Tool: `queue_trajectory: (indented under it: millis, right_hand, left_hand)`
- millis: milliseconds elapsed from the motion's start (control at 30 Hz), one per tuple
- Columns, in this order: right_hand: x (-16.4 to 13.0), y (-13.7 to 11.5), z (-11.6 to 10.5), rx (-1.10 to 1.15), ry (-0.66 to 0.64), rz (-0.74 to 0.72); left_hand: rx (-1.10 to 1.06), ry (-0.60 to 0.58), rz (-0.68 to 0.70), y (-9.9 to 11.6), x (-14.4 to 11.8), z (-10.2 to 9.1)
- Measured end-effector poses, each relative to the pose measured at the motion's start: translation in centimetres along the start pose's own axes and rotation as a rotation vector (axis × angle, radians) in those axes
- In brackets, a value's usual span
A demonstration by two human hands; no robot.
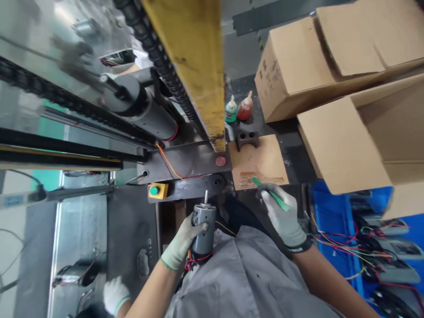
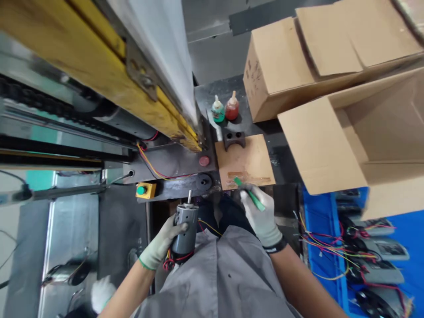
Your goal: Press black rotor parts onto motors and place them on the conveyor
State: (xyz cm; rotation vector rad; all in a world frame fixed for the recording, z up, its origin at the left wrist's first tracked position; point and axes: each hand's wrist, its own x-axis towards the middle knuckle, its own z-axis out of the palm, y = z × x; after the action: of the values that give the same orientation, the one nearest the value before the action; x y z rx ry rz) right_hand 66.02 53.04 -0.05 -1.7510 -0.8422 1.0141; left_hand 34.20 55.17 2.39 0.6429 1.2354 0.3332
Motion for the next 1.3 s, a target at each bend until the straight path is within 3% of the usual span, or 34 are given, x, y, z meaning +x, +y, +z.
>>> queue_trajectory:
  millis: [167, 267, 367, 500, 633, 767, 900, 1000, 1133, 1233, 1300]
  right_hand:
    - [-1.9, -5.2, 6.1, 0.136, -0.355, 0.014]
    - [-1.7, -5.7, 9.1, 0.142, -0.459, -0.013]
    - [-1.4, -4.8, 10.0, 0.112, -0.466, 0.016]
    - [-1.8, -3.6, 8.1, 0.057, -0.485, 0.045]
    - [-1.0, -2.1, 3.9, -0.036, -0.386, 0.015]
    - [3.5, 1.6, -1.4, -0.300, -0.309, -0.116]
    - [10.2, 6.0, -5.4, -0.546, -0.396, -0.240]
    - [14.3, 7.9, -6.3, -0.573, -0.433, -0.256]
    - [17.8, 8.4, -5.9, -0.685, -0.361, -0.242]
    - [17.6, 8.1, -5.3, -0.768, -0.261, -0.261]
    - [15.5, 7.4, -4.7, -0.771, -0.151, -0.294]
  left_hand:
    - [-0.016, -0.051, 0.083, 0.9, 0.1, 0.5]
    - [-0.021, -0.053, 0.094, 1.2, -0.1, 0.6]
    - [-0.028, -0.057, 0.095, 1.1, -0.4, 0.4]
    - [-0.043, -0.070, 0.118, 0.8, -1.0, -0.2]
    - [-0.057, -0.041, 0.143, 0.2, -1.5, -1.0]
    - [-0.076, 0.002, 0.150, -0.4, -2.1, -2.1]
    - [-0.101, 0.023, 0.147, -0.7, -2.9, -3.2]
    - [-0.100, 0.052, 0.142, -0.9, -3.5, -3.9]
    - [-0.111, 0.064, 0.165, -1.6, -4.2, -5.0]
    - [-0.128, 0.084, 0.163, -2.4, -4.7, -5.9]
    - [-0.151, 0.095, 0.168, -2.7, -5.2, -6.6]
